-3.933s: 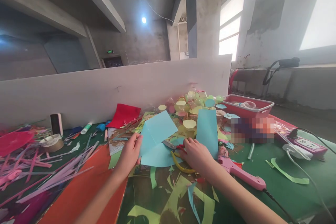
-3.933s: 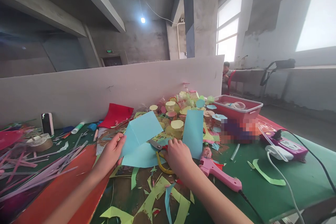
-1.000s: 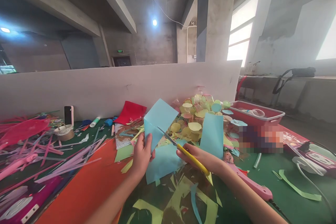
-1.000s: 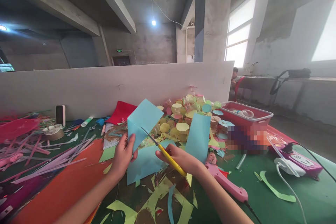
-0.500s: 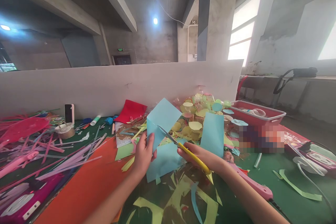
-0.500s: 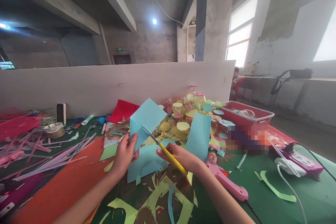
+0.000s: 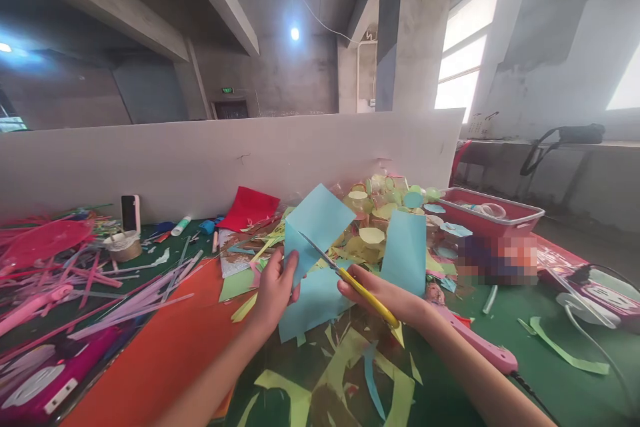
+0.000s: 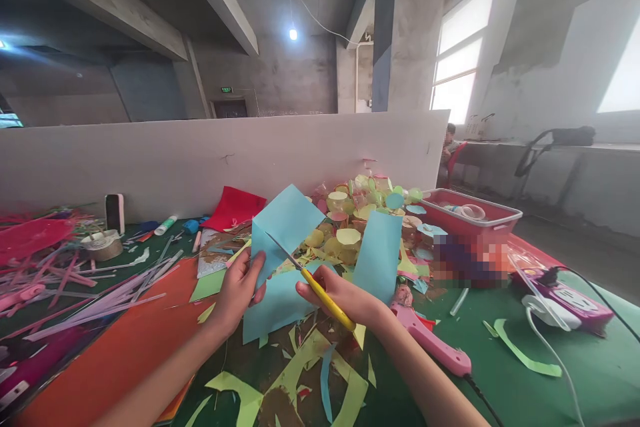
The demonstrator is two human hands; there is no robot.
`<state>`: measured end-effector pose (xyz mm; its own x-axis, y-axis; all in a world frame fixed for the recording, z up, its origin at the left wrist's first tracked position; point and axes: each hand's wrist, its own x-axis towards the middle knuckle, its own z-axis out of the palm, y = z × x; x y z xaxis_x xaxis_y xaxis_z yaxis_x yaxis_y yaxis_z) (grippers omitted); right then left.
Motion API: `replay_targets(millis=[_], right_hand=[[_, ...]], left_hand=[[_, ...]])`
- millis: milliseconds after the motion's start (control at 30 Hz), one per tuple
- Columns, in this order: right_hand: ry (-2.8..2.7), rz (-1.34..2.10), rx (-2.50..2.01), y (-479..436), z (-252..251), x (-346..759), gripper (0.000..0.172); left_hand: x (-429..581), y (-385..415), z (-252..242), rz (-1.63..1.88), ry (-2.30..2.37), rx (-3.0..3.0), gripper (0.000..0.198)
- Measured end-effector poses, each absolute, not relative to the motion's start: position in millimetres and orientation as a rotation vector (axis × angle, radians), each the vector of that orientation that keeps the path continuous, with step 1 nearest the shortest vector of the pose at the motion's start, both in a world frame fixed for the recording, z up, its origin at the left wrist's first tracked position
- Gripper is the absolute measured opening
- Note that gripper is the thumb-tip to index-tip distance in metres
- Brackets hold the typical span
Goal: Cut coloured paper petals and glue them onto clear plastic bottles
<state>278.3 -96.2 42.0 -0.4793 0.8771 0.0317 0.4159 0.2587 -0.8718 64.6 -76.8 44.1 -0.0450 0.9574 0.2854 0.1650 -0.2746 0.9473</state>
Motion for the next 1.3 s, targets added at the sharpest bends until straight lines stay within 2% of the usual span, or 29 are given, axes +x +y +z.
replay_targets(millis=[200,467,667,1000,1300], right_hand=[[-1.941,1.189,-1.19,-88.1,32.3,275.1,0.046],[-1.993,1.172,-1.116,-102.6,49.1,273.2,0.048],[-1.928,1.155,-1.17,-96.5,43.9,270.8,0.046],[-2.006,1.181,-1.132,-100.8,49.0,275.1,0.054],[-1.919,1.167,-1.141,-99.0,47.1,272.0,0.051]], left_hand=[[65.1,-77.8,44.9,1.38,1.204,1.519,0.024],[66.9,-79.6,38.2,1.295,1.208,1.531,0.029],[67.6,-78.4,34.6,1.274,1.196,1.498,0.03],[68.6,-86.3,38.7,1.196,1.201,1.482,0.031],[71.8,-89.2,41.2,1.133,1.106,1.495,0.032]])
